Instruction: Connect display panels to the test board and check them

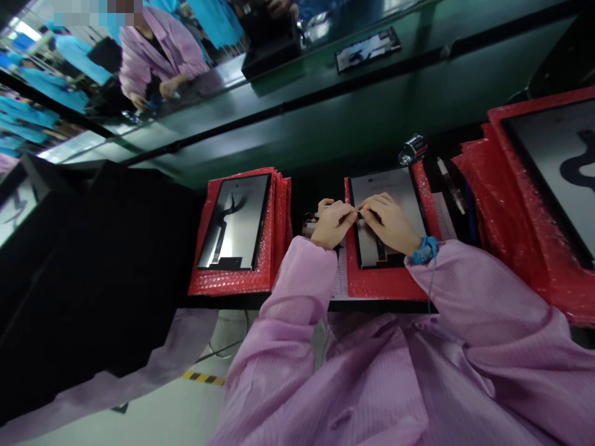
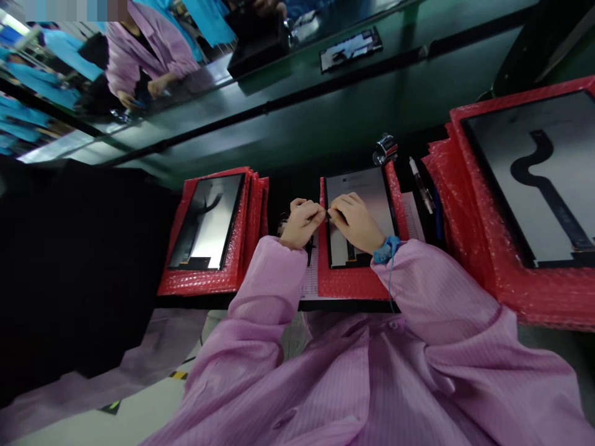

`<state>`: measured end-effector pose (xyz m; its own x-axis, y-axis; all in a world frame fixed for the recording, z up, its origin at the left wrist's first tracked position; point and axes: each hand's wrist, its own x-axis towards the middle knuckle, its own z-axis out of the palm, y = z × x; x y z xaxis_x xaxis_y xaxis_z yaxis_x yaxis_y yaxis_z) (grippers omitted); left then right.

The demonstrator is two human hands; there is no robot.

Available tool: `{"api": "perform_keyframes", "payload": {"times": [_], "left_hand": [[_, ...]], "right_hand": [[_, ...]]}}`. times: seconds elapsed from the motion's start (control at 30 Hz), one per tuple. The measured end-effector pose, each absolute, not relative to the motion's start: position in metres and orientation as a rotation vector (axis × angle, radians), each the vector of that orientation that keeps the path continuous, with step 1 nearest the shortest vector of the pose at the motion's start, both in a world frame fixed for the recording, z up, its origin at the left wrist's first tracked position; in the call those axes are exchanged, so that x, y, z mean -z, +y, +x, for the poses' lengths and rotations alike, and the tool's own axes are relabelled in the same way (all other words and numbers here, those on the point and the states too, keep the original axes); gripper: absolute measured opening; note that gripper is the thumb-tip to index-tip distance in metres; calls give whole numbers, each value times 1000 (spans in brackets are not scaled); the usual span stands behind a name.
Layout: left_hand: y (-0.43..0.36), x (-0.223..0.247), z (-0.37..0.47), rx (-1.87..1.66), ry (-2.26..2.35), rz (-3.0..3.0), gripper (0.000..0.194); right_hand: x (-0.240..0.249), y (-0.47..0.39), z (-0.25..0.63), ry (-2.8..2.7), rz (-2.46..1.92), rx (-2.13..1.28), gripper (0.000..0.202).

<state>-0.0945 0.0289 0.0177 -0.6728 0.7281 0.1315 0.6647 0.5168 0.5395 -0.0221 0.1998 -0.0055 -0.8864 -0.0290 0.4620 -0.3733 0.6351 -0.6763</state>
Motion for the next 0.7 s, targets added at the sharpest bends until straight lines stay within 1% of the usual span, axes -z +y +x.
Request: {"api": "perform_keyframes", "payload": {"times": [0.27,0.57,0.7], "left_hand": [[27,-18,-96,-884,2648,1265,20],[30,-17,-94,-1001,2652,1115,14],[35,-13,-93,-1002,2710,1059,13]], "right_hand": [[4,206,-23,-2435,370,-1128,26],[3,205,-22,-2424,365,-1114,28],[4,202,-22,-2443,375,-1099,28]]}}
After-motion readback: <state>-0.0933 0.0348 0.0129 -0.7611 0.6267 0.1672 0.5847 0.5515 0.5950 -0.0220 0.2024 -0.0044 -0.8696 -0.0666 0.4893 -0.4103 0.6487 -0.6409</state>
